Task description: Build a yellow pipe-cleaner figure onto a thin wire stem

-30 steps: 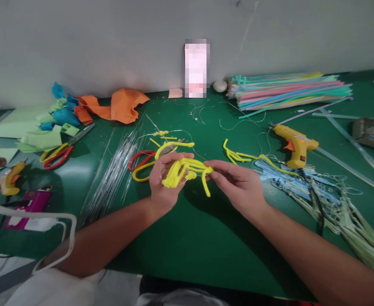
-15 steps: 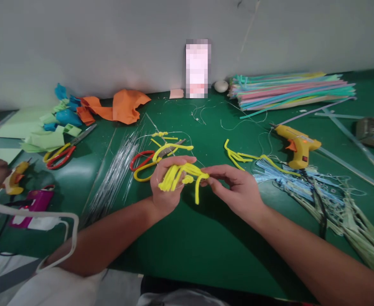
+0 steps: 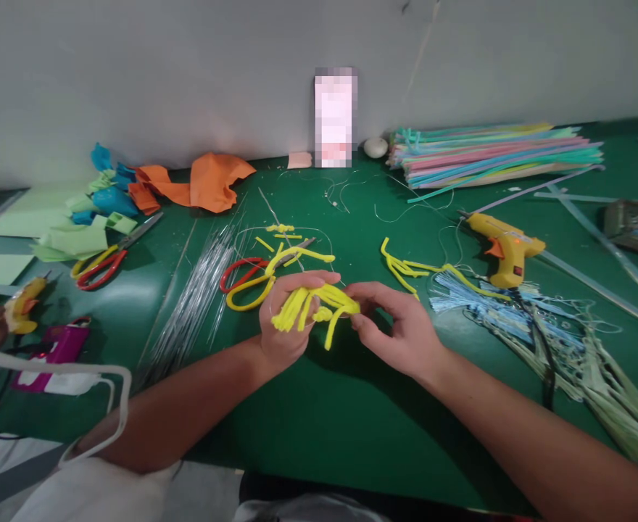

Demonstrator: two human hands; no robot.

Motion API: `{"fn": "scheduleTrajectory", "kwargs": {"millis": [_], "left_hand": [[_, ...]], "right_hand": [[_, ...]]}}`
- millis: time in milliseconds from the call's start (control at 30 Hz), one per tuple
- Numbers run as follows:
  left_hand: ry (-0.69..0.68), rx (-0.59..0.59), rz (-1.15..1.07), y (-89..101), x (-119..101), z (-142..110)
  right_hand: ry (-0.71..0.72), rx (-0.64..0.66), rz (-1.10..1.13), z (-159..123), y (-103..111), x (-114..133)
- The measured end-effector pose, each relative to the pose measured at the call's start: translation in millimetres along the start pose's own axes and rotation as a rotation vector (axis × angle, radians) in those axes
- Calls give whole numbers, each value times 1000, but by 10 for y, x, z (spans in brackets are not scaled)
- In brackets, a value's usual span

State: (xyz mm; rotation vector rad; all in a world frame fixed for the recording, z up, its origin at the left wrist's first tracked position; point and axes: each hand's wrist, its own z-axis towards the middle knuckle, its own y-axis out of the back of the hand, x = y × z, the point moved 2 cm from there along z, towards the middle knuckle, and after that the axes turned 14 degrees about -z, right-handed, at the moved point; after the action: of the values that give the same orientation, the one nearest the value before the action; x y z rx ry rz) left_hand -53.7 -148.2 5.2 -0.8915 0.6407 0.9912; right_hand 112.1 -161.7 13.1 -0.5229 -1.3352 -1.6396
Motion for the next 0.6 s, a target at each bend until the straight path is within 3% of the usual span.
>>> {"fn": "scheduleTrajectory", "kwargs": {"millis": [167,600], "left_hand": [[-6,89,65,1,-5,2],[50,237,68,26,65,-53]], "right_hand": [[72,15,-56,27,32,15],[82,66,-221,60,65,-3]]}}
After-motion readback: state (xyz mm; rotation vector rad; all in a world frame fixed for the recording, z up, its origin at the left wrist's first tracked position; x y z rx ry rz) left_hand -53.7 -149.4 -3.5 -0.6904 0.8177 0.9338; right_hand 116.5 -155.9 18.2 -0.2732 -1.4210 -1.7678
